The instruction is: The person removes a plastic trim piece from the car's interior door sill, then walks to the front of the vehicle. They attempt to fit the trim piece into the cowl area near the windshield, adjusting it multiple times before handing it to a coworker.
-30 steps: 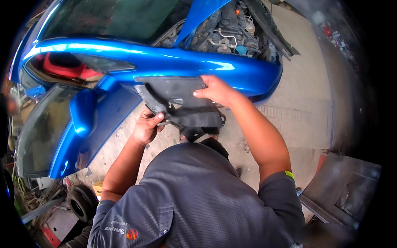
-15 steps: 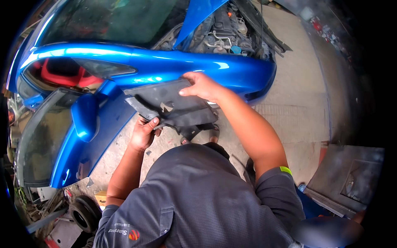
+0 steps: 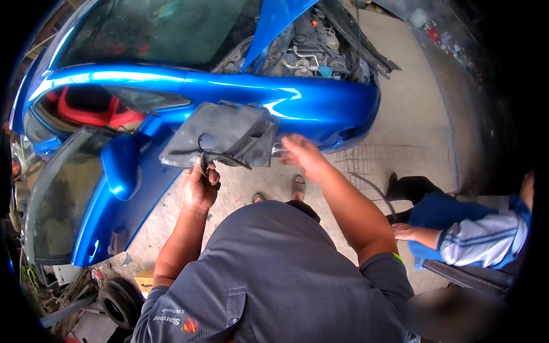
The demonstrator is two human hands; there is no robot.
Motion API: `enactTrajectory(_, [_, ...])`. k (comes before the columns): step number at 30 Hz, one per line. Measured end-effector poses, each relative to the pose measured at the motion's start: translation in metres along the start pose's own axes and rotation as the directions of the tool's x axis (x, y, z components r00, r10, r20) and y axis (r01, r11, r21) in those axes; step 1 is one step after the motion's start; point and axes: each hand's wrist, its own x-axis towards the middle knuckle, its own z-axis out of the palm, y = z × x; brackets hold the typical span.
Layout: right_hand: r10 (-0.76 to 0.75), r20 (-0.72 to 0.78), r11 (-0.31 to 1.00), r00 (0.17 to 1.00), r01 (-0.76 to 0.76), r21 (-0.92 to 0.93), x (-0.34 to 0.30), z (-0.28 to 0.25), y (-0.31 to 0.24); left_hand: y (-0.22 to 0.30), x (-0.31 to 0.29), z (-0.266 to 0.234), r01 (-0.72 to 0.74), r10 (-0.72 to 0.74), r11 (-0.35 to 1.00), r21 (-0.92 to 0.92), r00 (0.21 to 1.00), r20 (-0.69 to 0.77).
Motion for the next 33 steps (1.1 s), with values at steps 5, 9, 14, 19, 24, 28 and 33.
enactTrajectory(5, [0.089,0.114,0.996,0.990,-0.088,-0.016,-0.015,0.031,0.015,-0.006,-0.001,0.014,-0.011,0.011,1.000,0.001,0.999,-0.049])
enactTrajectory(9, [-0.016,0.069,0.998,0.997,0.012,0.062,-0.004,0.037,0.030,-0.009,-0.004,0.024,-0.060,0.063,0.997,0.050,0.997,-0.050])
enactTrajectory(14, [-0.042,0.063,0.998,0.997,0.039,0.051,0.002,0.042,0.030,-0.010,-0.008,0.022,-0.142,0.142,0.987,0.072,0.990,0.013])
enactTrajectory(19, [-0.027,0.111,0.998,0.993,0.020,0.063,0.006,0.042,0.032,-0.005,-0.012,0.020,-0.192,0.184,0.972,0.138,0.981,0.068])
enactTrajectory(24, [-0.022,0.174,0.993,0.985,0.001,0.117,0.004,0.041,0.029,0.003,-0.020,0.005,-0.139,0.111,0.958,0.252,0.987,0.120])
enactTrajectory(28, [-0.050,0.200,0.993,0.978,0.027,0.114,0.007,0.032,0.024,0.018,-0.033,-0.019,-0.137,0.101,0.946,0.294,0.986,0.134])
enactTrajectory(33, [-0.051,0.207,0.996,0.977,0.035,0.080,0.015,0.006,0.006,0.052,-0.045,-0.040,-0.201,0.174,0.943,0.267,0.977,0.121])
